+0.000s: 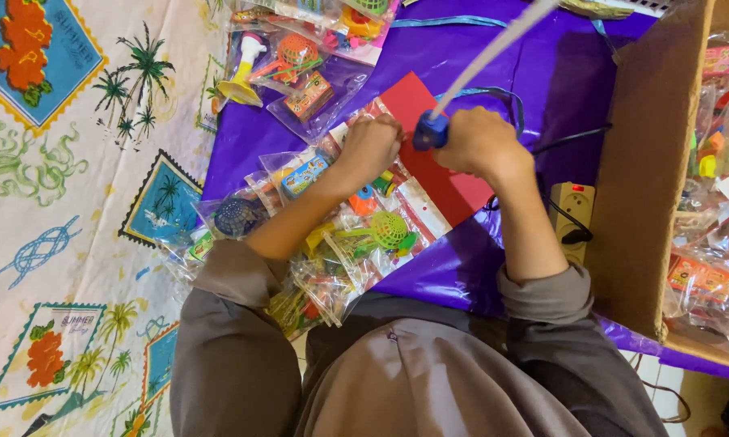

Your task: The person applies hot glue to a red card using a glue gun and then presses their hand onto the glue. The person also sorts through a box of various packaged toys.

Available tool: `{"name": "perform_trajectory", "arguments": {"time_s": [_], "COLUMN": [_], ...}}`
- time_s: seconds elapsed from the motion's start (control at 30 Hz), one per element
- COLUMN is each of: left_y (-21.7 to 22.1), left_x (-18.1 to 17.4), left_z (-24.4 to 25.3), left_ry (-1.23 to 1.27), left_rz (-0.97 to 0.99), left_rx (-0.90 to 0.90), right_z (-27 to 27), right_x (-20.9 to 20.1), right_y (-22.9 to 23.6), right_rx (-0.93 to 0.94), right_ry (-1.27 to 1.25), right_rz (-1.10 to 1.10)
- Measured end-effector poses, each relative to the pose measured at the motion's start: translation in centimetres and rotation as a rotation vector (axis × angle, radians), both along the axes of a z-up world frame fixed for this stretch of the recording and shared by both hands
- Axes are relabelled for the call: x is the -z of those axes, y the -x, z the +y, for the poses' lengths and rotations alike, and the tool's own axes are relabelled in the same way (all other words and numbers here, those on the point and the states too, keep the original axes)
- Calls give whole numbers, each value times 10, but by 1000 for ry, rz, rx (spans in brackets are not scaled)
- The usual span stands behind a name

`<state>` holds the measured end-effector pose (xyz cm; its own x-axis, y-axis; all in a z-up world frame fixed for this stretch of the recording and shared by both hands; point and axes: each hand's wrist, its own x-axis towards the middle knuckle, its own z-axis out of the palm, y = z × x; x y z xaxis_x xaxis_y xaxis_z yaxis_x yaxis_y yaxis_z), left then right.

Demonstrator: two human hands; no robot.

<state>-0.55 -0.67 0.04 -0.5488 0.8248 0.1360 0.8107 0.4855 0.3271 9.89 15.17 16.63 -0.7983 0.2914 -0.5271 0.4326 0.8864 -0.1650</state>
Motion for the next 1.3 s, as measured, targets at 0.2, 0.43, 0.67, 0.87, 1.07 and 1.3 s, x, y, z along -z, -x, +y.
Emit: {"name": "perform_trajectory", "arguments": {"time_s": [0.2,0.43,0.67,0.87,1.07,1.3], "left_y": [-3,-6,-14,-24,-28,-10], "left_x": [-17,-8,-9,-8,-36,-68], "left_z": [-2,-3,-2,8,7,-11], "left_ry": [-111,-78,124,233,359,312], "left_rz": [-59,-31,129,160,-4,-330], "left_rx": [83,119,194,176,137,200], "right_z": [11,32,40,37,33,46], "right_x": [-46,26,94,104,100,114], "right_y": [-25,-47,-53,-59,-62,-62], "right_rx": [190,384,299,314,331,184], "right_ry": [129,311,238,321,448,425], "right_rz": [176,504,828,961,1024,1043]}}
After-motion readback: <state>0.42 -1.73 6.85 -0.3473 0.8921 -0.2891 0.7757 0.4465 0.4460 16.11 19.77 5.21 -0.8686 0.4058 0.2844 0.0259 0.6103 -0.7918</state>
